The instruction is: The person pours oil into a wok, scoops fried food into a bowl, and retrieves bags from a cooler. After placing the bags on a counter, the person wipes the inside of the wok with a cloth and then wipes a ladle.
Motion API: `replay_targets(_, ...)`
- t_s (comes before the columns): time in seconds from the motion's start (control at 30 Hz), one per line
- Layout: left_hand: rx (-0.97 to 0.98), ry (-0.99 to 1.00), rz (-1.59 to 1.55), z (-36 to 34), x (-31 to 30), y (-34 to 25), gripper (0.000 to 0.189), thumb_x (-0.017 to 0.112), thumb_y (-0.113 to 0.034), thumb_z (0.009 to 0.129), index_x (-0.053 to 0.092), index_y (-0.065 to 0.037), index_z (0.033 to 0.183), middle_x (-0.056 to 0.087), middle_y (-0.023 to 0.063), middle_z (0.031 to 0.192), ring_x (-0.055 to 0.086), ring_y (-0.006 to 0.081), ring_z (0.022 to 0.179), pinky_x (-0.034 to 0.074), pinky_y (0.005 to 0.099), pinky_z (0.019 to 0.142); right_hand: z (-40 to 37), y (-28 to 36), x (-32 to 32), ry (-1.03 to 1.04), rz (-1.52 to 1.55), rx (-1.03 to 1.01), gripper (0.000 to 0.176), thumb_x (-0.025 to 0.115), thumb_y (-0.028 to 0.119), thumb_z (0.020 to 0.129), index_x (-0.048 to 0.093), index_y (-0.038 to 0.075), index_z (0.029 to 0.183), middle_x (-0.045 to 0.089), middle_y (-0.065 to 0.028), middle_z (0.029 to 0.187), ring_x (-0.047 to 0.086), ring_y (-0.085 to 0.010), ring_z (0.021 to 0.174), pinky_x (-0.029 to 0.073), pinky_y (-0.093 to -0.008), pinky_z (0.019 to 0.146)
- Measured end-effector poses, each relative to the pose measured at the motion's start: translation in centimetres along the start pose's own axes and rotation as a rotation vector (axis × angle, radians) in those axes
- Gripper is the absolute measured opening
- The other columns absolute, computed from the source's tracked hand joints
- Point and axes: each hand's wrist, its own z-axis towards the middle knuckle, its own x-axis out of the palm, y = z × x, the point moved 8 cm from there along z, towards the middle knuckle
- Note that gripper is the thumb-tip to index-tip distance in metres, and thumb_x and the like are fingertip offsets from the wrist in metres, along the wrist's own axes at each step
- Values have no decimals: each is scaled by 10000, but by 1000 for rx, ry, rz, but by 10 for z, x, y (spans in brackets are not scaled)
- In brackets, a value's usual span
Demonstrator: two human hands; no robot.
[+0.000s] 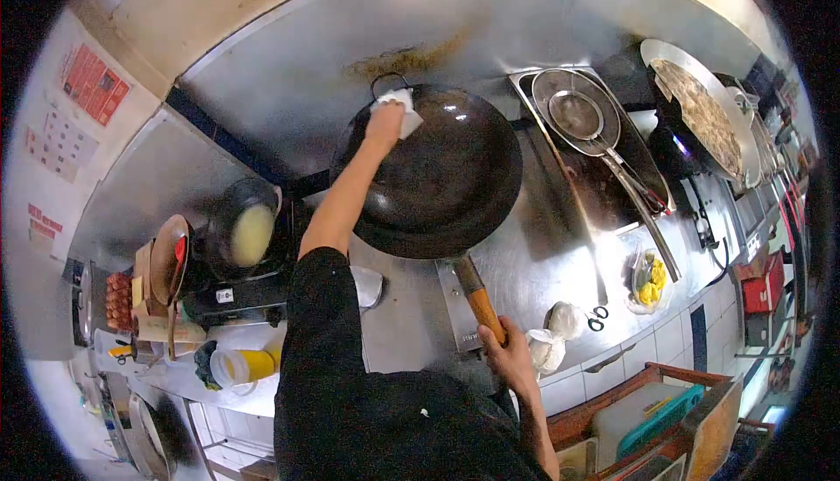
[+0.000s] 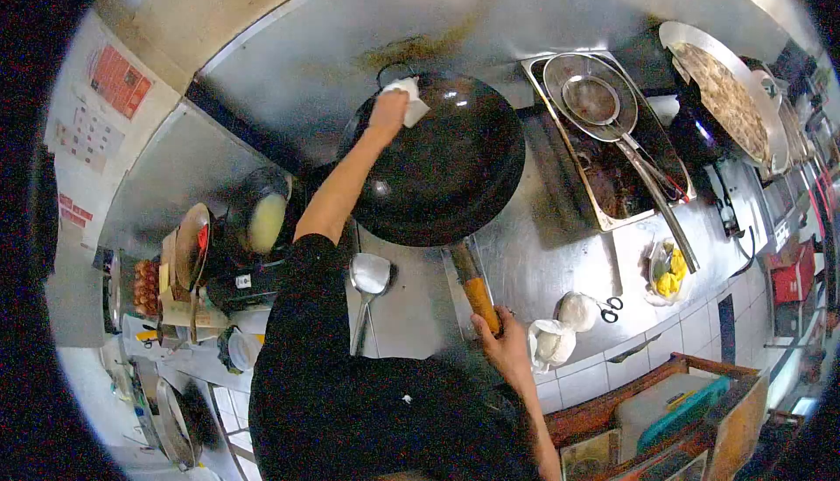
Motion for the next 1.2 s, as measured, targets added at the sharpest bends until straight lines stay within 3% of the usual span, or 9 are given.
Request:
replay_targets(0.07, -25, 72, -164, -4, 17, -19, 107, 549, -18, 748, 648, -3, 786, 640, 221, 820, 645, 356, 797, 516, 433, 730, -2, 0, -1, -3, 69, 56, 456, 641, 380, 862, 584, -32, 1051, 634, -155, 787, 589, -215, 683, 463, -339, 625)
replay_targets(0.3, 279, 521, -655, -73, 32, -142, 150, 667, -160, 689, 711, -50, 781, 659, 184, 760, 669, 309, 705, 526, 384, 655, 0, -1, -1, -19, 14, -37, 452, 633, 388, 866, 588, -30, 1032, 625, -141, 739, 591, -226, 657, 464, -351, 620)
replay_targets(0.43, 344, 712, -681, -107, 0, -148, 150, 702, -140, 634, 721, -65, 764, 678, 168, 764, 671, 325, 762, 527, 388, 701, 0, -1, -2, 1, 16, -11, 442, 628, 390, 868, 584, -32, 992, 619, -138, 724, 592, -221, 654, 462, -348, 608)
replay_targets(0.5, 394, 858, -287, -121, 10, -114, 155, 712, -144, 639, 701, -37, 751, 676, 174, 777, 664, 337, 805, 528, 398, 713, 0, 2, -2, -4, 23, -21, 436, 630, 387, 868, 581, -32, 981, 615, -135, 716, 588, -213, 647, 459, -343, 599)
replay_targets(0.57, 224, 819, -73, -120, -2, -63, 190, 721, -160, 631, 690, -28, 765, 670, 193, 817, 656, 351, 825, 528, 409, 727, -2, 6, -1, 3, 29, -52, 360, 608, 317, 899, 565, -15, 1032, 533, -7, 637, 485, -107, 526, 393, -270, 495)
replay_targets(0.77, 116, 425, 139, -71, -19, 25, 73, 616, -62, 743, 673, -39, 782, 654, 176, 795, 659, 325, 800, 531, 416, 718, -1, 1, 2, 6, 74, -73, 335, 614, 321, 900, 564, 2, 990, 527, -6, 637, 480, -92, 527, 389, -261, 480)
replay_targets(0.9, 4, 172, 223, -23, -16, 20, 108, 558, -59, 764, 666, -50, 769, 647, 168, 828, 642, 316, 823, 526, 413, 733, 0, 3, 4, 45, 75, -30, 311, 614, 302, 902, 557, 4, 974, 519, -3, 635, 479, -83, 525, 386, -257, 466)
replay_targets(0.97, -4, 46, 34, -2, 6, 10, 133, 533, -70, 779, 660, -36, 757, 642, 175, 856, 633, 320, 845, 521, 411, 743, -2, 3, 2, 45, 74, 0, 305, 612, 302, 902, 557, 7, 962, 516, 3, 635, 472, -80, 518, 379, -250, 459)
replay_targets(1.2, -72, 56, -437, 33, 50, -86, 91, 634, -53, 673, 673, -8, 742, 647, 227, 806, 645, 382, 793, 512, 452, 710, 7, -24, 6, 0, 90, -47, 295, 600, 307, 909, 559, 20, 968, 510, 9, 628, 461, -75, 499, 367, -238, 444)
